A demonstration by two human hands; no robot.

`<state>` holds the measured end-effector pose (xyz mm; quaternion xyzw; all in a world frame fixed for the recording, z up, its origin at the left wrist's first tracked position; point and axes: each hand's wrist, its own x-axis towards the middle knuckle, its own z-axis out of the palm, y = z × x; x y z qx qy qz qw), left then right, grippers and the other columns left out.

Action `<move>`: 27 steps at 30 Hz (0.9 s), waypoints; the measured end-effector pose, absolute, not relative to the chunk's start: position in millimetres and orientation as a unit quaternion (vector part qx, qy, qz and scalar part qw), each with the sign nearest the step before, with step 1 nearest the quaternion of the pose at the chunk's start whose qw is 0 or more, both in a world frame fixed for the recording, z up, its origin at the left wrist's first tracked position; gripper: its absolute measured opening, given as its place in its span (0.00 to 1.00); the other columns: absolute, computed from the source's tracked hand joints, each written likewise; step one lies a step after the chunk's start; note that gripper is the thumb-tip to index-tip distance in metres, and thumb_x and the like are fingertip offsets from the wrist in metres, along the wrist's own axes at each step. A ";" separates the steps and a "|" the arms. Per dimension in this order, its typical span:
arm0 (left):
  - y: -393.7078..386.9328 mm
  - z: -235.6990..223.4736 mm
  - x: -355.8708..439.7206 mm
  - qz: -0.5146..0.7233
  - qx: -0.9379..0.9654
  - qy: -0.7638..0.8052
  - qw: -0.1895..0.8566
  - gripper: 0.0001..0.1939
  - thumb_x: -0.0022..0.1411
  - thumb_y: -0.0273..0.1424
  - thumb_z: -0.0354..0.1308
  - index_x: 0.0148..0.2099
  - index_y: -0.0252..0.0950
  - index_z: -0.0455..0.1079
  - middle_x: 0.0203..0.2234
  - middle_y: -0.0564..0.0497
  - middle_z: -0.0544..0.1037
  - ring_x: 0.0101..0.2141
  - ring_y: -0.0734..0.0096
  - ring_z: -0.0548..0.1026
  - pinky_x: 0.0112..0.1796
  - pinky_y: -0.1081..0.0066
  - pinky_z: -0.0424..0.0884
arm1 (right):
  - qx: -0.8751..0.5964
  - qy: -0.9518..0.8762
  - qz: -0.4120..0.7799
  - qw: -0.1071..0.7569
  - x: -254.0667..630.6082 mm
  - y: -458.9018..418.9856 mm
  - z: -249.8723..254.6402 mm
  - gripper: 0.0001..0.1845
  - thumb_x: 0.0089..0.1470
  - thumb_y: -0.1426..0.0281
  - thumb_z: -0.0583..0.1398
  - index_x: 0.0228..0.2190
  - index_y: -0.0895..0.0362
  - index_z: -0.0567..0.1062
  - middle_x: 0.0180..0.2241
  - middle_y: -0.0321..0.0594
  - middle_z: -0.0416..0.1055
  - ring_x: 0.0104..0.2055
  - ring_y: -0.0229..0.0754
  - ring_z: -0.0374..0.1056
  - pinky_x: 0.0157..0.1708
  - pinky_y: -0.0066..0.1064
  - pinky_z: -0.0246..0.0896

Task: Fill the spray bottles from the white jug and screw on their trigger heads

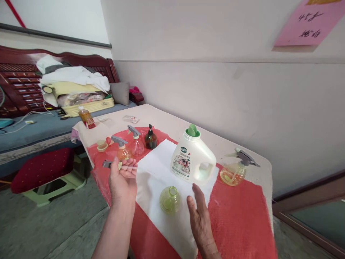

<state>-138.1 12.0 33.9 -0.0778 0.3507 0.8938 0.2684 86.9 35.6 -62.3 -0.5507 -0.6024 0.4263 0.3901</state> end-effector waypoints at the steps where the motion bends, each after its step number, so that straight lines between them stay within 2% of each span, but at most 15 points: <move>1: 12.3 34.1 -138.8 0.893 -0.081 0.350 0.270 0.17 0.56 0.44 0.61 0.31 0.35 0.65 0.28 0.51 0.74 0.33 0.70 0.75 0.42 0.66 0.68 | -0.553 -0.594 0.421 0.405 84.3 42.9 -55.3 0.46 0.52 0.38 0.52 0.59 0.58 0.62 0.62 0.49 0.57 0.65 0.57 0.51 0.63 0.53 0.47; 4: 13.3 34.3 -140.0 0.892 -0.089 0.348 0.275 0.16 0.56 0.43 0.62 0.30 0.35 0.66 0.27 0.50 0.75 0.32 0.70 0.75 0.42 0.66 0.68 | -0.552 -0.583 0.404 0.438 72.0 68.6 -38.7 0.42 0.57 0.41 0.49 0.63 0.53 0.57 0.65 0.44 0.52 0.67 0.53 0.47 0.65 0.50 0.42; 6: 13.7 34.6 -140.2 0.891 -0.091 0.347 0.279 0.16 0.56 0.43 0.62 0.30 0.35 0.66 0.27 0.50 0.75 0.32 0.70 0.75 0.42 0.66 0.68 | -0.546 -0.578 0.395 0.460 62.5 88.8 -32.6 0.39 0.59 0.43 0.48 0.63 0.53 0.58 0.64 0.44 0.54 0.66 0.51 0.49 0.65 0.47 0.42; 9: 13.8 35.5 -140.5 0.888 -0.086 0.349 0.286 0.15 0.57 0.43 0.61 0.30 0.35 0.66 0.28 0.50 0.75 0.32 0.70 0.75 0.42 0.66 0.68 | -0.538 -0.565 0.386 0.493 50.8 120.7 -29.6 0.40 0.59 0.42 0.47 0.59 0.57 0.63 0.61 0.49 0.59 0.62 0.52 0.56 0.63 0.43 0.48; 12: 13.6 36.6 -141.6 0.887 -0.088 0.344 0.294 0.15 0.57 0.43 0.60 0.30 0.35 0.66 0.28 0.50 0.75 0.32 0.70 0.75 0.41 0.66 0.68 | -0.538 -0.546 0.382 0.516 45.6 145.8 -28.6 0.44 0.56 0.41 0.49 0.58 0.64 0.63 0.59 0.54 0.60 0.60 0.53 0.57 0.59 0.41 0.54; 16: 13.4 37.1 -143.3 0.887 -0.092 0.343 0.295 0.16 0.57 0.43 0.61 0.30 0.35 0.65 0.27 0.50 0.74 0.32 0.70 0.75 0.41 0.67 0.68 | -0.524 -0.543 0.398 0.521 50.9 151.9 -21.8 0.43 0.55 0.41 0.51 0.57 0.63 0.64 0.53 0.52 0.67 0.54 0.53 0.64 0.53 0.41 0.61; 19: 13.6 35.8 -143.8 0.888 -0.085 0.342 0.294 0.16 0.57 0.44 0.61 0.30 0.35 0.66 0.28 0.50 0.74 0.33 0.69 0.75 0.41 0.66 0.68 | -0.522 -0.552 0.396 0.515 64.9 134.2 -9.8 0.43 0.51 0.42 0.57 0.57 0.61 0.65 0.52 0.51 0.69 0.53 0.55 0.65 0.52 0.43 0.61; 22: 14.4 33.3 -143.0 0.887 -0.079 0.343 0.299 0.17 0.56 0.44 0.62 0.30 0.35 0.65 0.28 0.49 0.74 0.33 0.69 0.75 0.42 0.66 0.67 | -0.534 -0.563 0.369 0.511 86.0 106.1 8.3 0.52 0.44 0.44 0.64 0.61 0.61 0.60 0.53 0.52 0.68 0.55 0.58 0.63 0.57 0.47 0.57; 25: 15.7 31.2 -140.5 0.883 -0.072 0.352 0.303 0.17 0.56 0.45 0.62 0.31 0.35 0.65 0.28 0.50 0.74 0.32 0.70 0.75 0.42 0.66 0.67 | -0.558 -0.589 0.312 0.495 112.9 80.0 28.2 0.63 0.39 0.43 0.67 0.66 0.59 0.49 0.52 0.51 0.69 0.56 0.63 0.61 0.59 0.54 0.53; 27: 16.6 31.0 -137.9 0.883 -0.069 0.351 0.304 0.16 0.56 0.44 0.62 0.31 0.35 0.65 0.27 0.50 0.74 0.32 0.70 0.75 0.42 0.66 0.68 | -0.579 -0.627 0.243 0.461 133.3 68.7 37.6 0.66 0.36 0.43 0.67 0.67 0.58 0.47 0.51 0.50 0.70 0.59 0.66 0.58 0.59 0.56 0.51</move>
